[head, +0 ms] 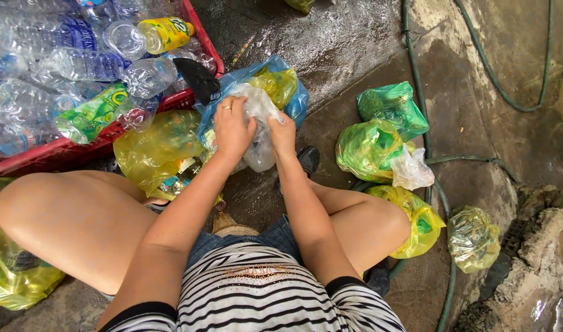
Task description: The person sits on the ground and sorts plastic bottles and cans from various plastic bags into a red crate. They open bags, pick out bottles and cans, and place them into the crate, occasionally moving bags aside.
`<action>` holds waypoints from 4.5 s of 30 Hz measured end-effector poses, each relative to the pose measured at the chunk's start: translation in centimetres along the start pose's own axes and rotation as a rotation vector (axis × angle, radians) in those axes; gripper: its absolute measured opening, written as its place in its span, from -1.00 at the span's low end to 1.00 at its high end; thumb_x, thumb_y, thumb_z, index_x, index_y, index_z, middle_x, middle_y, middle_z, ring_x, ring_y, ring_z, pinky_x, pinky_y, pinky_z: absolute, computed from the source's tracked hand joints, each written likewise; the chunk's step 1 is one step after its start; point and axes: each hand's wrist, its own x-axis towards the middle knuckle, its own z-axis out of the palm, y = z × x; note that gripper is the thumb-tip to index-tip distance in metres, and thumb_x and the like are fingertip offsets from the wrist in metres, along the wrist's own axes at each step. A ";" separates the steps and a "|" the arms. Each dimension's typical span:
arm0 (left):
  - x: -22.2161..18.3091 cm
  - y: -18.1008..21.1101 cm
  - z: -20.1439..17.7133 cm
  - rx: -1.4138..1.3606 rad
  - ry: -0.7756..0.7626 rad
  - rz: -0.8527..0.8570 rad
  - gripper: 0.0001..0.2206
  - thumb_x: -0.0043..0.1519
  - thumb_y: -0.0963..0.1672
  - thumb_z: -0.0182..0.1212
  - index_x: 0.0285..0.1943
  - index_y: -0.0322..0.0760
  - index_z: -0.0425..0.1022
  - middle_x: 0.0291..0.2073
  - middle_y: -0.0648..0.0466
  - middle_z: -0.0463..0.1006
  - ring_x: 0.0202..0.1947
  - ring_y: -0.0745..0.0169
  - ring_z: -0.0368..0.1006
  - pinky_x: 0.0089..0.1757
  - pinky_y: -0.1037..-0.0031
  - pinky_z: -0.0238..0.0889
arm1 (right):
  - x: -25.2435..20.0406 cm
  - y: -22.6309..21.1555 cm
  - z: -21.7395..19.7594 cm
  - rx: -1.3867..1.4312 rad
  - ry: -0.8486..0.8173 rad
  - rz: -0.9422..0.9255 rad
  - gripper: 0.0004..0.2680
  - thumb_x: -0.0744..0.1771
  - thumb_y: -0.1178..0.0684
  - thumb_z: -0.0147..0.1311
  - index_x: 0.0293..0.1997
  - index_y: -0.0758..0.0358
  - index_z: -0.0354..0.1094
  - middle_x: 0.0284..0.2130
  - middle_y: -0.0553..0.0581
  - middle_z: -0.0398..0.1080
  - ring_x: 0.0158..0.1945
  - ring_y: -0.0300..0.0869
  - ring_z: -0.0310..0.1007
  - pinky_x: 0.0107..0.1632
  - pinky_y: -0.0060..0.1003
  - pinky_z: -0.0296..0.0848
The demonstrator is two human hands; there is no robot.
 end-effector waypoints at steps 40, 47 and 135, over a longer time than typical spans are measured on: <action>-3.7 -3.7 2.3 -0.259 -0.306 -0.127 -0.48 0.18 -0.27 0.01 0.38 -0.42 0.09 -0.33 -0.10 0.61 -0.33 -0.14 0.55 -0.21 0.15 0.39 | 3.3 3.4 -5.1 0.420 -0.105 0.346 -0.68 0.30 0.19 -0.02 0.18 0.51 0.28 0.02 0.35 0.46 0.05 0.09 0.53 0.12 0.01 0.54; -3.7 -5.7 3.7 0.212 -0.379 -0.055 -0.67 0.26 -0.02 0.30 0.06 -0.21 0.34 -0.23 -0.09 0.63 -0.32 -0.18 0.55 -0.20 0.12 0.38 | 2.0 2.1 -4.0 0.534 0.012 0.417 -0.68 0.37 0.03 -0.01 0.19 0.48 0.28 0.04 0.39 0.41 0.01 0.11 0.48 0.02 0.04 0.46; -0.5 -0.3 -0.3 0.092 -0.369 -0.256 -0.21 -0.10 0.14 0.52 0.28 -0.24 0.39 0.18 -0.11 0.41 0.19 -0.21 0.30 0.09 -0.06 0.16 | 1.5 -2.2 -0.6 -0.331 -0.118 -0.270 -0.79 0.31 0.26 0.08 0.02 0.52 0.45 -0.15 0.18 0.54 -0.12 -0.20 0.52 -0.04 -0.33 0.48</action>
